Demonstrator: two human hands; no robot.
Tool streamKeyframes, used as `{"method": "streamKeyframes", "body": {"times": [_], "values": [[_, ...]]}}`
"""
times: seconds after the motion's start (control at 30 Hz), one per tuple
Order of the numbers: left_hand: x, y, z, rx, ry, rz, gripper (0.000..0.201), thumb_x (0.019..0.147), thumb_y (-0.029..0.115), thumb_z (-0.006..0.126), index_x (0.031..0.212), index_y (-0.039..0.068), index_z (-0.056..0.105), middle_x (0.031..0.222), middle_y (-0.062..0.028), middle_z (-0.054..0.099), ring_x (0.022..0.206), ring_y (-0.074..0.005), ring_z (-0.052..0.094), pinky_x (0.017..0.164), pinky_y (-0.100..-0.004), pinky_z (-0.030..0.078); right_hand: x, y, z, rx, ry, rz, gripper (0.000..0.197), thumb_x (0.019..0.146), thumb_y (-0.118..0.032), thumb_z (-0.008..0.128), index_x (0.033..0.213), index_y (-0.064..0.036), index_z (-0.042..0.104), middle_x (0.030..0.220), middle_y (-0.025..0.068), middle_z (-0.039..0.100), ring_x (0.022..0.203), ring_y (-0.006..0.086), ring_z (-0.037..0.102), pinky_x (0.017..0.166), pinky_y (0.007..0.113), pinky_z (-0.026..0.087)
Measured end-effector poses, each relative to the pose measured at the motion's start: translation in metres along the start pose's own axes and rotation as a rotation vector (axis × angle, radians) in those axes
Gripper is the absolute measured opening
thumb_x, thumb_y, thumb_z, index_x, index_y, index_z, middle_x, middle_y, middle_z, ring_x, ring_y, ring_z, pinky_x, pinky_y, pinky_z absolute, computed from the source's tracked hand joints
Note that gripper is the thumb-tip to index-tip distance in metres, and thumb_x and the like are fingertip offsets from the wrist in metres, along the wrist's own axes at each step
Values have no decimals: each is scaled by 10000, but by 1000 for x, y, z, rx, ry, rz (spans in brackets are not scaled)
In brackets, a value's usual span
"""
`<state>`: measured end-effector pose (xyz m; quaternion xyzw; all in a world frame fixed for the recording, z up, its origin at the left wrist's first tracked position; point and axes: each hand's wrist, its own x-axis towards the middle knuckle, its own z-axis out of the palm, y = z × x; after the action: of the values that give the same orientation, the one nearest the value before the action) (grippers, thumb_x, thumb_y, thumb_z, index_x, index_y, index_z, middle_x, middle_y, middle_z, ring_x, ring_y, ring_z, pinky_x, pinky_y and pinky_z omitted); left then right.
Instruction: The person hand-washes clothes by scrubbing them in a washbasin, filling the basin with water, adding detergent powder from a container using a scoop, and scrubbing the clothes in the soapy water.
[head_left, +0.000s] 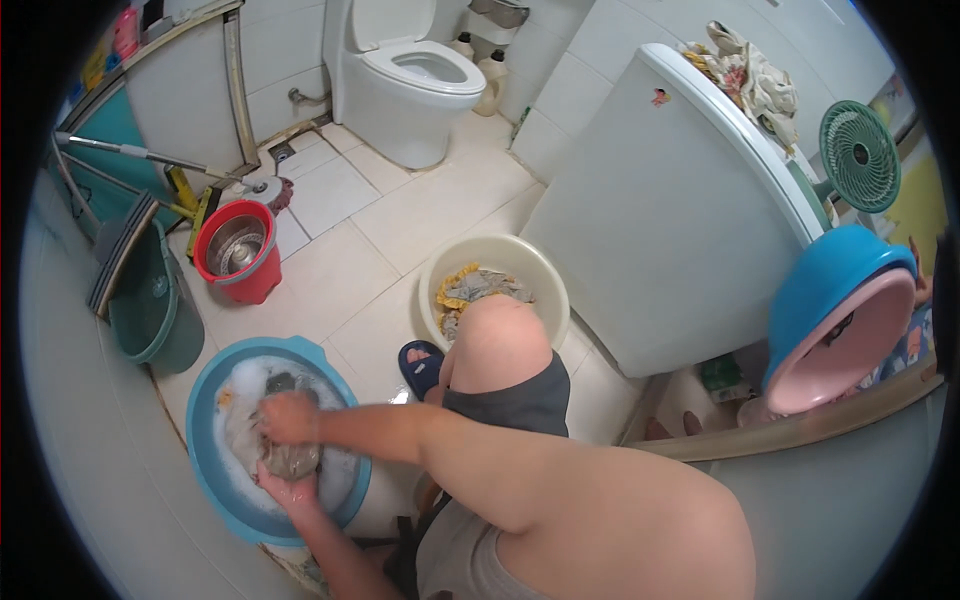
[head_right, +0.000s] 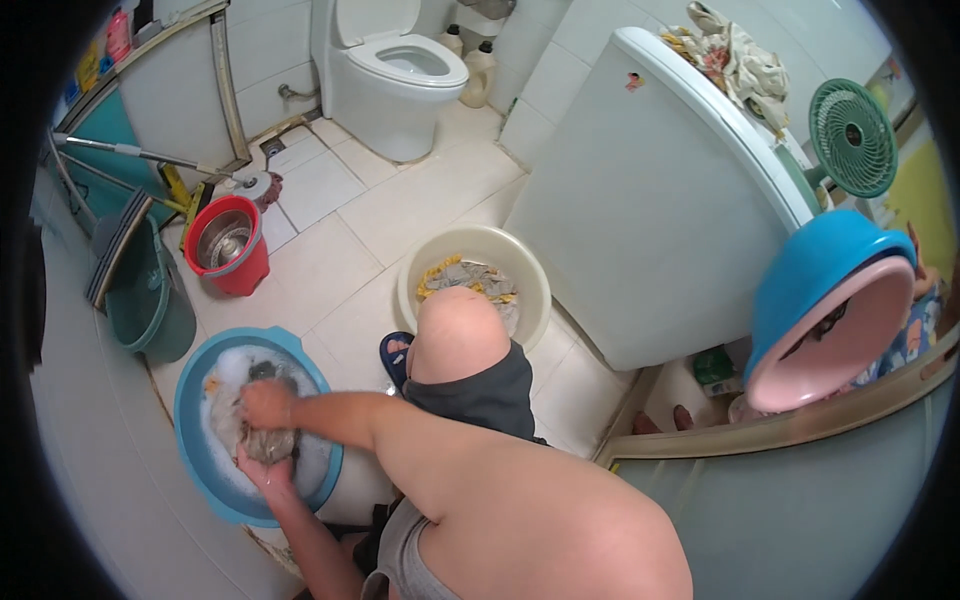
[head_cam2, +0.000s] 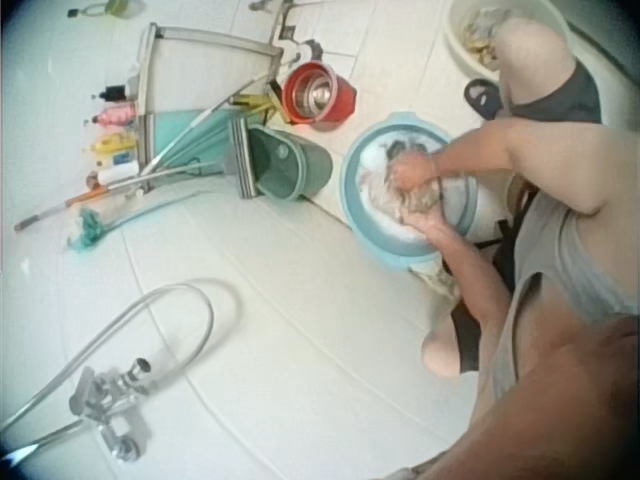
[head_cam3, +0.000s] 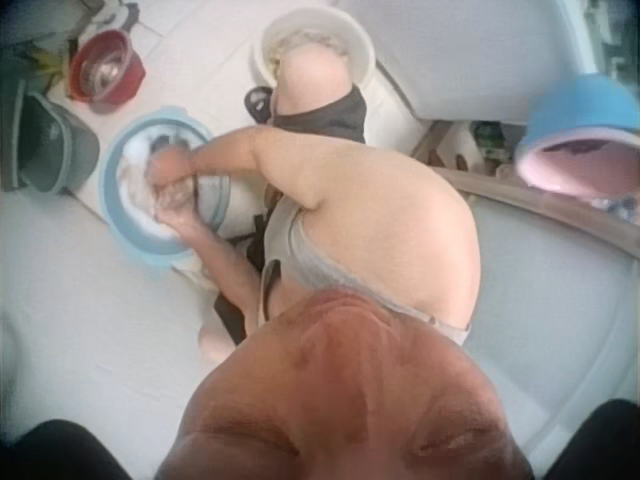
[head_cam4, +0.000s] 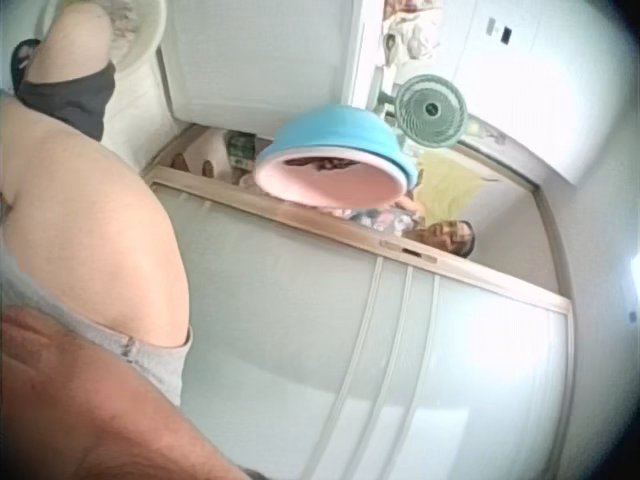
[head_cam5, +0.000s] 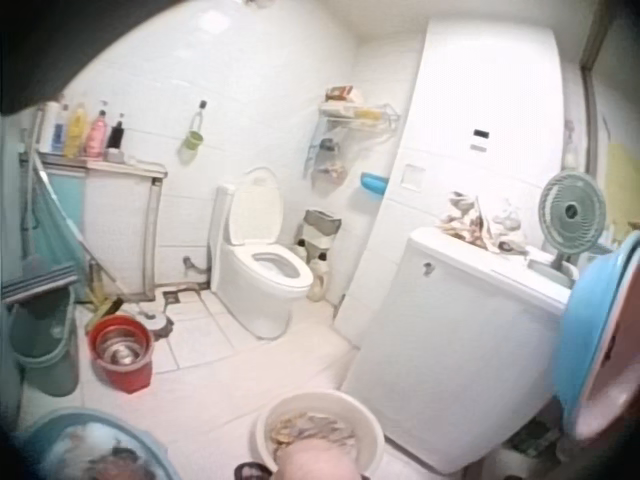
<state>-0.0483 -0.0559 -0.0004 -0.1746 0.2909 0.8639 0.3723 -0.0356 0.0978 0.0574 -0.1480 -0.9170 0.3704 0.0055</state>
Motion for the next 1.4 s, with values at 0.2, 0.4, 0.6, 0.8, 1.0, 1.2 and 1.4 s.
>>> {"method": "streamKeyframes", "body": {"times": [0.2, 0.4, 0.6, 0.8, 1.0, 1.2, 1.4], "values": [[-12, -5, 12, 81, 226, -200, 565, 945, 405, 595, 1444, 144, 563, 1442, -95, 594, 1351, -336, 526, 1125, -668, 335, 14, 51, 25, -3, 222, 50, 442, 866, -364, 682, 1101, 11, 701, 1032, 234, 739, 962, 430, 716, 901, 480, 573], [-21, -16, 50, 158, 430, -204, 807, 951, 730, 441, 1523, 164, 498, 1562, -128, 478, 1462, -379, 386, 1161, -713, 226, -18, 16, 25, 155, -107, 110, 325, 770, -280, 703, 905, 8, 770, 981, 281, 731, 965, 392, 729, 864, 453, 573], [54, 23, -132, 222, -263, 413, 659, 1010, 594, 427, 1472, 134, 521, 1501, -132, 540, 1342, -322, 532, 1124, -511, 422, -57, -74, 45, 89, 20, -509, 196, 763, -251, 710, 821, -66, 736, 857, 213, 730, 825, 393, 718, 744, 523, 550], [5, -35, 23, 96, 66, 13, 580, 960, 420, 566, 1415, 60, 559, 1363, -155, 625, 1234, -345, 616, 1049, -520, 499, 4, 24, -1, -200, 74, -70, 285, 802, -266, 692, 991, -57, 734, 906, 193, 749, 813, 368, 748, 699, 517, 596], [-10, -13, -2, -26, 158, -64, 506, 973, 341, 542, 1374, 35, 584, 1357, -158, 637, 1260, -352, 604, 1079, -558, 475, -14, -12, -31, -428, 116, -88, 403, 902, -344, 670, 1139, -18, 679, 1052, 251, 724, 1017, 396, 711, 895, 512, 553], [17, -30, -12, 73, 183, -49, 538, 986, 349, 529, 1417, 29, 560, 1403, -152, 613, 1293, -369, 585, 1123, -560, 444, -43, -100, -204, -72, -1, -294, 474, 838, -414, 764, 1143, -52, 732, 1078, 186, 738, 1095, 370, 690, 940, 480, 552], [23, -21, 2, 152, 313, -147, 570, 1012, 396, 459, 1455, 48, 547, 1489, -160, 553, 1355, -399, 528, 1166, -609, 377, -136, 29, -381, -95, 681, -11, 468, 888, -435, 744, 1050, 4, 753, 905, 139, 754, 789, 247, 707, 721, 368, 554]]}}
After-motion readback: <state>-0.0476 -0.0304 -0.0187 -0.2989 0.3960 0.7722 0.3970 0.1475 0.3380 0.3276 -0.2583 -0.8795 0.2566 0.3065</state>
